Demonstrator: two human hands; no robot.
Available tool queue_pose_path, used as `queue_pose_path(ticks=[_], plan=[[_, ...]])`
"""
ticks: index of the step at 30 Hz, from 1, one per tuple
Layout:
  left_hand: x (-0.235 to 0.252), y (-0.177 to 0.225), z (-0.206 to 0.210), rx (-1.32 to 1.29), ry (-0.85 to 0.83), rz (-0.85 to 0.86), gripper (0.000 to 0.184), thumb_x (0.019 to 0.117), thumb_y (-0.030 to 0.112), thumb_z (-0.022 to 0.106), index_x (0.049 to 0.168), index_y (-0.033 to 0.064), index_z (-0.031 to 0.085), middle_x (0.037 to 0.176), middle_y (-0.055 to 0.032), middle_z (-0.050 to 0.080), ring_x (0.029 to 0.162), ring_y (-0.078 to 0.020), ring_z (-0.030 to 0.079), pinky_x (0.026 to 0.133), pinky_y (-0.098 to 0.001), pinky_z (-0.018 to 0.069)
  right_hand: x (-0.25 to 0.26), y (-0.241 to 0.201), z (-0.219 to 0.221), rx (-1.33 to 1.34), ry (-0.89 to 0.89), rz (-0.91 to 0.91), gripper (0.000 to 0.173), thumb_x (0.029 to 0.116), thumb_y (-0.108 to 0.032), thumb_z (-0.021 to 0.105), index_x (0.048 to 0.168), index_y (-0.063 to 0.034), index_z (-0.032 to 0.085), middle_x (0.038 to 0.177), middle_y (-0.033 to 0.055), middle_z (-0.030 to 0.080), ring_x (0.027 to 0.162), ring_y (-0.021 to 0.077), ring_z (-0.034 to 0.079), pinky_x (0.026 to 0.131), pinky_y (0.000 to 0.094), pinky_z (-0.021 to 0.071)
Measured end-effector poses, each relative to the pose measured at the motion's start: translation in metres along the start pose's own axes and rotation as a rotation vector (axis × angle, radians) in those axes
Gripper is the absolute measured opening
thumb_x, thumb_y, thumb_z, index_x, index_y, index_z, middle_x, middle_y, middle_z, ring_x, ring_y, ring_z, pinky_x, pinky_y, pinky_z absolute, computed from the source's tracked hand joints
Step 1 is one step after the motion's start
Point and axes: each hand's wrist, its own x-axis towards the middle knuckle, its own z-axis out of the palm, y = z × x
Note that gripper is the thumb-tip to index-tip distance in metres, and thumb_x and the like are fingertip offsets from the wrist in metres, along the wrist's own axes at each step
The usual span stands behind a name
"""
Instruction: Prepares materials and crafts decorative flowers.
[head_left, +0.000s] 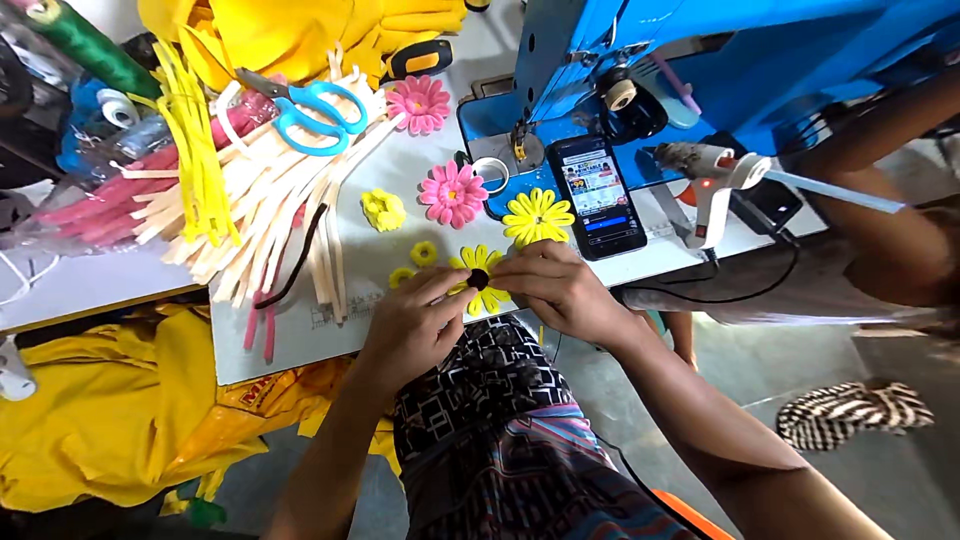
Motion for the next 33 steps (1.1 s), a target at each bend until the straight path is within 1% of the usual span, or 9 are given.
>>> queue_pose_path(ticks=[6, 15, 18, 20, 23, 25, 26, 29, 33], plan=[[0.003, 0.000, 0.001, 0.069, -0.053, 0.019, 0.029, 0.0951, 0.013, 0.055, 0.112, 0.0102, 0.078, 0.127, -0.0087, 0.070, 0.119, -0.0243, 0.066, 0.093, -0.0400, 0.0562, 0.000, 0.002, 0.001, -0.063, -0.039, -0.052, 0.030, 0.0978, -0.008, 0.054, 0.112, -0.0155, 0.079, 0.122, 0.0054, 0.073, 0.110, 0.0280, 0.064, 0.088, 0.0428, 0.0486], [0.005, 0.000, 0.005, 0.122, -0.073, 0.015, 0.029, 0.0941, 0.016, 0.055, 0.111, 0.0113, 0.078, 0.123, -0.0081, 0.071, 0.117, -0.0254, 0.066, 0.089, -0.0436, 0.0565, 0.005, 0.000, 0.003, -0.218, -0.047, -0.052, 0.027, 0.0965, -0.010, 0.057, 0.111, -0.0157, 0.079, 0.118, 0.0042, 0.074, 0.102, 0.0281, 0.065, 0.084, 0.0426, 0.0485], [0.003, 0.002, 0.008, 0.142, -0.068, -0.014, 0.029, 0.0942, 0.017, 0.054, 0.110, 0.0128, 0.078, 0.124, -0.0072, 0.071, 0.118, -0.0255, 0.066, 0.091, -0.0444, 0.0551, 0.005, -0.002, 0.006, -0.207, -0.048, -0.029, 0.027, 0.0966, -0.010, 0.056, 0.109, -0.0140, 0.079, 0.118, 0.0043, 0.074, 0.103, 0.0282, 0.065, 0.084, 0.0433, 0.0488], [0.003, 0.001, 0.007, 0.090, -0.059, -0.031, 0.029, 0.0940, 0.017, 0.055, 0.110, 0.0122, 0.078, 0.123, -0.0070, 0.071, 0.118, -0.0244, 0.066, 0.092, -0.0440, 0.0548, 0.005, -0.002, 0.004, -0.137, -0.053, 0.009, 0.029, 0.0967, -0.009, 0.053, 0.110, -0.0131, 0.079, 0.119, 0.0046, 0.074, 0.105, 0.0279, 0.065, 0.085, 0.0434, 0.0494], [0.004, -0.003, 0.000, -0.086, -0.027, -0.062, 0.026, 0.0954, 0.014, 0.057, 0.110, 0.0054, 0.077, 0.123, -0.0105, 0.071, 0.116, -0.0225, 0.067, 0.095, -0.0412, 0.0556, 0.004, 0.000, 0.000, 0.010, -0.024, 0.067, 0.032, 0.0953, -0.006, 0.051, 0.113, -0.0088, 0.078, 0.120, 0.0054, 0.074, 0.106, 0.0264, 0.065, 0.089, 0.0421, 0.0495], [0.004, -0.002, -0.005, -0.105, 0.000, -0.076, 0.026, 0.0958, 0.013, 0.058, 0.111, 0.0031, 0.077, 0.124, -0.0121, 0.070, 0.116, -0.0222, 0.067, 0.097, -0.0373, 0.0558, 0.004, -0.001, -0.004, 0.027, 0.003, 0.082, 0.033, 0.0962, -0.005, 0.050, 0.115, -0.0072, 0.077, 0.120, 0.0061, 0.074, 0.108, 0.0260, 0.066, 0.093, 0.0405, 0.0500], [0.005, -0.002, -0.006, -0.082, -0.001, -0.067, 0.027, 0.0958, 0.014, 0.057, 0.111, 0.0033, 0.077, 0.125, -0.0124, 0.070, 0.117, -0.0235, 0.066, 0.098, -0.0377, 0.0548, 0.004, -0.002, -0.004, 0.017, 0.015, 0.075, 0.032, 0.0963, -0.006, 0.051, 0.114, -0.0070, 0.077, 0.120, 0.0064, 0.074, 0.109, 0.0262, 0.066, 0.094, 0.0402, 0.0504], [0.009, -0.002, -0.005, 0.008, -0.042, -0.010, 0.028, 0.0962, 0.017, 0.055, 0.110, 0.0065, 0.078, 0.127, -0.0105, 0.070, 0.122, -0.0247, 0.065, 0.098, -0.0404, 0.0544, 0.005, -0.001, -0.004, -0.015, 0.009, 0.023, 0.031, 0.0958, -0.007, 0.052, 0.113, -0.0093, 0.079, 0.121, 0.0056, 0.074, 0.108, 0.0268, 0.065, 0.090, 0.0409, 0.0500], [0.010, -0.006, 0.001, 0.042, -0.088, 0.028, 0.030, 0.0961, 0.019, 0.054, 0.110, 0.0075, 0.078, 0.127, -0.0083, 0.070, 0.121, -0.0232, 0.065, 0.096, -0.0414, 0.0553, 0.004, 0.001, 0.000, -0.057, -0.050, -0.008, 0.032, 0.0974, -0.010, 0.053, 0.115, -0.0133, 0.079, 0.126, 0.0032, 0.073, 0.108, 0.0258, 0.065, 0.088, 0.0411, 0.0489]])
